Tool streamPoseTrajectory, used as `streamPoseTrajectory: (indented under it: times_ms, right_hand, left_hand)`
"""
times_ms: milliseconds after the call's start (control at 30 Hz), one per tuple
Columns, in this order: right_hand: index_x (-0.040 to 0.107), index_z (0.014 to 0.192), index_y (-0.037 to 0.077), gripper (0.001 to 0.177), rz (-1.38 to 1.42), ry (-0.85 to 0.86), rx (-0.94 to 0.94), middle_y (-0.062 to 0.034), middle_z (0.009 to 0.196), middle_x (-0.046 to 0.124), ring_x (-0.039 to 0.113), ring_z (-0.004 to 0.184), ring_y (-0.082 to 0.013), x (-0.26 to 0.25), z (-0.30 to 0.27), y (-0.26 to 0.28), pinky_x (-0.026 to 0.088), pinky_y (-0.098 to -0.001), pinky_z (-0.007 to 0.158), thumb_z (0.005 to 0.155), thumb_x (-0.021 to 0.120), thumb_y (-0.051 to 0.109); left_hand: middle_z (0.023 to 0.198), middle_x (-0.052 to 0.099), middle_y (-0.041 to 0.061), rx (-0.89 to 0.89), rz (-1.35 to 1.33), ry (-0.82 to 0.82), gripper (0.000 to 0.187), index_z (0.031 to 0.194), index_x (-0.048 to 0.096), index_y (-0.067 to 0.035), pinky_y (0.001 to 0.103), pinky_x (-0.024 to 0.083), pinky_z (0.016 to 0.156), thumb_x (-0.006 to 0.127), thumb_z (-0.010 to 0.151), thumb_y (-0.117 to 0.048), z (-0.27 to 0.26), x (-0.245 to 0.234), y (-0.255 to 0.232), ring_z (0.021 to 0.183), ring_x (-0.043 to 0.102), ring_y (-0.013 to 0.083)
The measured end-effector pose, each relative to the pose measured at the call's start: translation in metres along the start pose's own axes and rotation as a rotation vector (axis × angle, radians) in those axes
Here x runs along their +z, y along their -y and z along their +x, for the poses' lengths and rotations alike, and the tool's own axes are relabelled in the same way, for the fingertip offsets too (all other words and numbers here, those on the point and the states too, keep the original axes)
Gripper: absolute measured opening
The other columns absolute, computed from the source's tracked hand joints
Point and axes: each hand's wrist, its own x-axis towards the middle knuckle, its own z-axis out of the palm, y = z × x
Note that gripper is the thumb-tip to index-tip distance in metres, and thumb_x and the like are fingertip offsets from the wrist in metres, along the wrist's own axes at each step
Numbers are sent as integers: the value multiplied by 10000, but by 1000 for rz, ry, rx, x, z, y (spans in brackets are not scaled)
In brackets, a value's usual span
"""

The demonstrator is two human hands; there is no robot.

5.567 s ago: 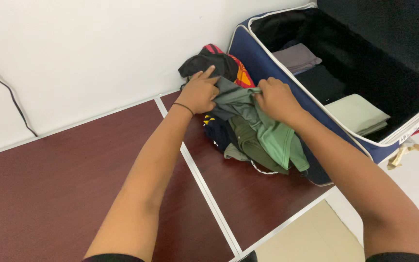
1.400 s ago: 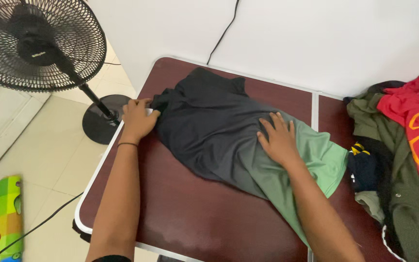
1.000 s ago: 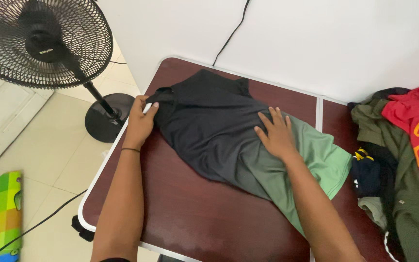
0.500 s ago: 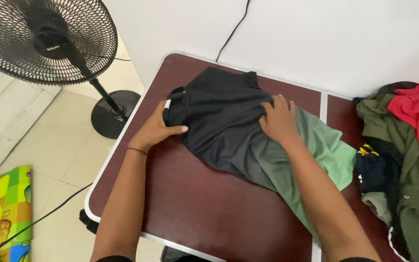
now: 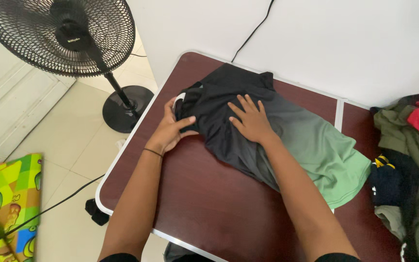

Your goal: The person folds a black t-shirt on a wooden table. They smooth the fabric, fold the sleeves inward, fold the shirt in half lengthwise, and then fold it into a compact rectangle.

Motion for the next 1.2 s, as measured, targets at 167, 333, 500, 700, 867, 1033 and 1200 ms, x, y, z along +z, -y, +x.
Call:
streamPoseTrajectory:
  times_ms: [167,333,500,700,867,1033,1200]
  right_hand:
    - [472,1542,240,561,7,-33,57,-150,1649,323,231,1545,-352,5,5,-9,169,-637,1197,1038,463,485]
    - [542,1493,200,531,26,-108,62,-163,1617,390,281,1533,-350,5,1,-4,188,-627,1200,1029,517,456]
    - [569,1473,158,516,67,-143,55,-155,1603,424,301,1530,-343,5,-2,-7,204,-599,1207,1020,559,405]
    - [575,1461,168,508,85,-140,67,-141,1608,430,310,1535,-327,5,-3,-9,202,-582,1224,1021,557,421]
    - [551,1487,199,526,77,-101,53,-128,1626,398,278,1543,-324,3,-2,-13,180,-585,1221,1028,515,453]
    - [499,1529,210,572,66,-38,24,-126,1656,340,226,1558,-322,4,-3,-25,160,-581,1226,1035,479,497]
    - [529,1507,127,573,93,-76,-48,-177,1628,371,263,1524,-373,-1,-9,-32,174,-595,1181,1038,533,456]
  left_hand:
    - [1612,331,178,262,282,206,1168,1604,87,-172,397,404,1179,810,727,98,7,-4,17,1463,412,278]
    - [1589,394,247,516,801,57,1198,1605,146,-138,436,363,1186,905,688,-2,1,12,21,1475,406,379]
    - [1546,453,283,593,830,57,1101,1602,175,-128,440,438,1118,879,759,-42,-1,33,27,1410,480,427]
    - [1382,563,237,824,637,-66,751,1468,347,-115,423,486,1065,787,881,47,24,19,48,1292,594,364]
    - [1148,631,139,422,206,-142,622,1401,309,-99,300,559,846,709,930,-31,13,0,33,1015,637,168]
    - [1010,615,193,120,511,-231,780,1448,252,-124,355,560,761,740,841,-89,-20,-20,-10,892,632,209]
    - [1046,664,301,52,1201,-131,840,1504,282,-92,478,529,913,766,879,-376,-68,-35,-24,1044,678,423]
